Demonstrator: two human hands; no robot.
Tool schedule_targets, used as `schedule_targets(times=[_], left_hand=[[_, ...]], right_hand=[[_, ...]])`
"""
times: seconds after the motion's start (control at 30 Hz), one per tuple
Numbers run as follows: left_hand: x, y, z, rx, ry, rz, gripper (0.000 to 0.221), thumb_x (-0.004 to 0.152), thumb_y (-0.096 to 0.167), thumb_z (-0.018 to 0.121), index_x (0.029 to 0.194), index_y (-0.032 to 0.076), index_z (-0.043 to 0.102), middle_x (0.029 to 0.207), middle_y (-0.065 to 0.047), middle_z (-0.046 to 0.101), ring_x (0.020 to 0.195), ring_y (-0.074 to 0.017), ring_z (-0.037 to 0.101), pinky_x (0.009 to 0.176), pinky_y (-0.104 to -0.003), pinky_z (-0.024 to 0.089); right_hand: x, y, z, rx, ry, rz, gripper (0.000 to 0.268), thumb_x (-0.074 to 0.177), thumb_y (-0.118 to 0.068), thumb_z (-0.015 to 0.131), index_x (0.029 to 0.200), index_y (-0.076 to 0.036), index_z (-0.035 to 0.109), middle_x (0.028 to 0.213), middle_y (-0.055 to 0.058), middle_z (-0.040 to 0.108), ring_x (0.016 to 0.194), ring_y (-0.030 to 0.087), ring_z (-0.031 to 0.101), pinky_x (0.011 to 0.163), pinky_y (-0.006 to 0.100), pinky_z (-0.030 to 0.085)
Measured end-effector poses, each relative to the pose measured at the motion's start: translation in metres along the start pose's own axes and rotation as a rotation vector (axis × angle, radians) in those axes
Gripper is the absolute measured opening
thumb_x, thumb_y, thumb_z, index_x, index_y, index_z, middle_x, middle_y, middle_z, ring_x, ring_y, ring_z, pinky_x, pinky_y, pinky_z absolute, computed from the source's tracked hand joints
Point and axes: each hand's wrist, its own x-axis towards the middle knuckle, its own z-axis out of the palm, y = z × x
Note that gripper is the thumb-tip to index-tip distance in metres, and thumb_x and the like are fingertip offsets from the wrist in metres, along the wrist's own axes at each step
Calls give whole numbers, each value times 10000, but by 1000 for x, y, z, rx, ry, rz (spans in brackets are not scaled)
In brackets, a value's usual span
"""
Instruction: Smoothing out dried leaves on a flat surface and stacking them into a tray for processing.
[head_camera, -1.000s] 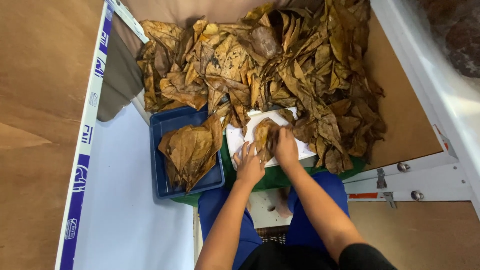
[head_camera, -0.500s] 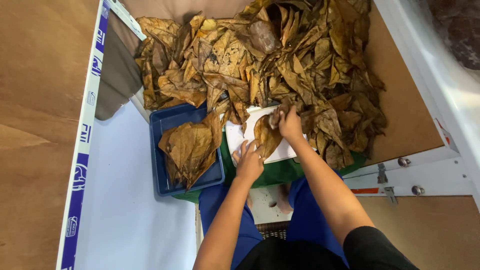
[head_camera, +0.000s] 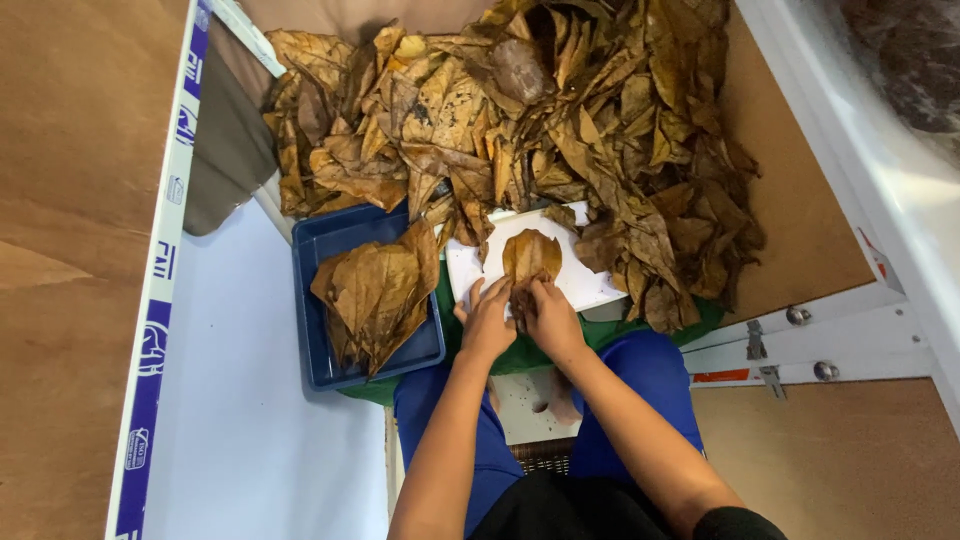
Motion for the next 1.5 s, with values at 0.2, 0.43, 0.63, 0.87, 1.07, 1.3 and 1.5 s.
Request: schedule_targets(times=[0.2,0.43,0.63,0.87,1.07,1.3,1.5], left_hand=[[-3,6,-13,-29,-4,-14,874,889,63,685,1631,111,226,1645,-102,318,1533,-353,144,1130,-726,110],[6,4,-8,-36,37,-58,1007,887,139,756,1634,55,86,1665,-175,220,1532,-332,106,1140,-684,107],[8,-2,-3,0,2,-48,960,908,201,741,1635,69,128,1678,-144,191,1533,-349,91,1147,-692,107],[6,-4,3,16,15,-42,677,905,231,735,1508,99,457,1679,-86,176,1531,-360,88,1119,-707,119],[-4,7,-7,35,6,-56,617,883,100,700,1461,81,484,1679,-84,170,1536,-360,81,1123,-697,145],[-5,19,-13,96,-71,3,775,941,74,616,1620,115,244,1717,-56,142,1575,-339,-19,1142,-704,87],[15,7,-6,156,-144,35,729,947,183,674,1588,128,332,1716,-23,198,1586,-318,24,1141,-687,99]], right_hand=[[39,19,38,-158,40,-135,213,829,-89,696,987,-68,555,907,135,614,906,358,679,743,431,597],[94,13,41,-304,151,-178,119,936,-137,576,997,-65,502,909,150,621,831,350,683,724,418,581],[127,3,17,-196,65,30,279,1007,-253,565,1147,-35,462,946,170,640,855,370,697,741,498,601],[97,0,-19,353,65,374,343,1060,-321,530,1209,-23,449,1192,330,634,1166,521,608,946,615,518],[3,-38,-32,192,-8,206,258,952,-189,648,1123,-44,520,1001,284,661,998,508,666,805,577,572],[25,2,11,-37,-11,115,259,934,-149,630,1130,-25,514,946,248,635,921,458,692,774,520,593],[57,-9,-16,-133,26,72,301,941,-149,642,1176,-17,507,978,264,649,913,454,701,788,510,595]])
